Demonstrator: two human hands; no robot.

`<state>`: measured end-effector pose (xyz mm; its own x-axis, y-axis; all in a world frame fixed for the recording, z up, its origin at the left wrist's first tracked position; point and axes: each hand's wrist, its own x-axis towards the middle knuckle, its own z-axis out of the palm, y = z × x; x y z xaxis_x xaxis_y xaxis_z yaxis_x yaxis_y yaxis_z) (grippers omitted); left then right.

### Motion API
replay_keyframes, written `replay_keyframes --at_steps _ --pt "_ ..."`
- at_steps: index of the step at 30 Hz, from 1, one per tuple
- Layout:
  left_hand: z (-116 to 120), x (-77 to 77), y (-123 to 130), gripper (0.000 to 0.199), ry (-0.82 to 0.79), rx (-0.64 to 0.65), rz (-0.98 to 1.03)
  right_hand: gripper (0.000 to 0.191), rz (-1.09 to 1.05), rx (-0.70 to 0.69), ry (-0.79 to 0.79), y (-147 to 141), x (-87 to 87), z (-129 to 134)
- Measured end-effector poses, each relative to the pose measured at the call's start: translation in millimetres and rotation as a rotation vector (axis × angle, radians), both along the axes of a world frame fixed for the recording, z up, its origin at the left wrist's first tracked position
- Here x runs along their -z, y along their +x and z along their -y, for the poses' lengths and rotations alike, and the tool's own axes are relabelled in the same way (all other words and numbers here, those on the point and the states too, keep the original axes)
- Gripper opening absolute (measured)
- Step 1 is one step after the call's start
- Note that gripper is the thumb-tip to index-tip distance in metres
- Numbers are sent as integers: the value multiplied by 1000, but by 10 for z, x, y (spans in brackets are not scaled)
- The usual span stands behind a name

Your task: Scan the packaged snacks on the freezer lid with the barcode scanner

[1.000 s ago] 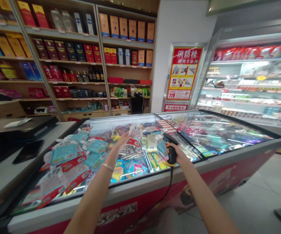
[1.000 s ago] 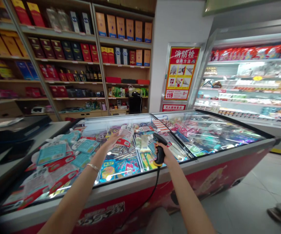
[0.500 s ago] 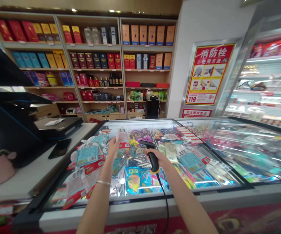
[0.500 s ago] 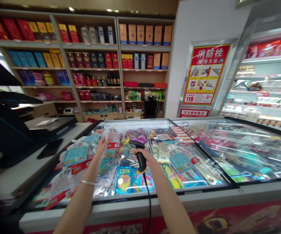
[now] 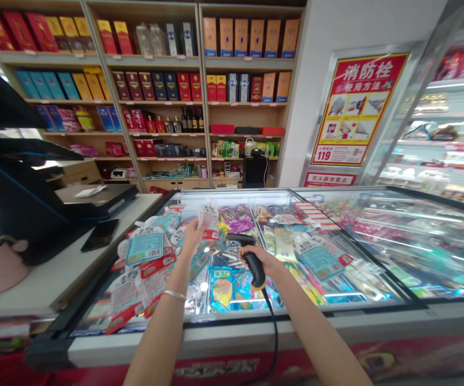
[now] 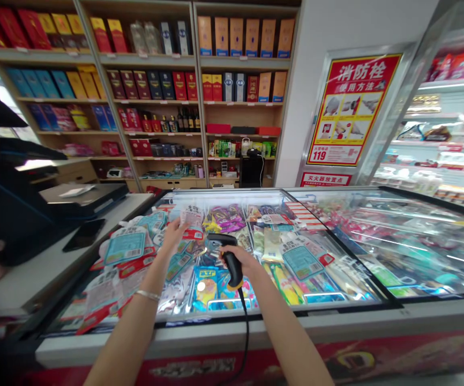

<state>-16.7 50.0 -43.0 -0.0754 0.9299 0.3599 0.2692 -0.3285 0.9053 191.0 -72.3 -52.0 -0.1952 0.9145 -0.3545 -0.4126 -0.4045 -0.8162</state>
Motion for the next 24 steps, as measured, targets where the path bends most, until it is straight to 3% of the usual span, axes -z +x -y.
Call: replay_keyframes --at_steps 7,17,19,22,24 --pt "-20 27 -8 34 -2 62 8 9 -19 14 -7 11 12 -10" --pt "-66 -22 -176 30 27 -63 -9 8 -80 47 27 50 81 -68" --pt "-41 -60 -239 28 24 -152 -90 8 -90 50 32 55 100 -78" --pt "68 -139 -299 33 11 -408 -188 8 -100 66 36 59 109 -94" --pt "164 -190 -291 40 113 -562 -228 8 -109 88 43 66 88 -101"
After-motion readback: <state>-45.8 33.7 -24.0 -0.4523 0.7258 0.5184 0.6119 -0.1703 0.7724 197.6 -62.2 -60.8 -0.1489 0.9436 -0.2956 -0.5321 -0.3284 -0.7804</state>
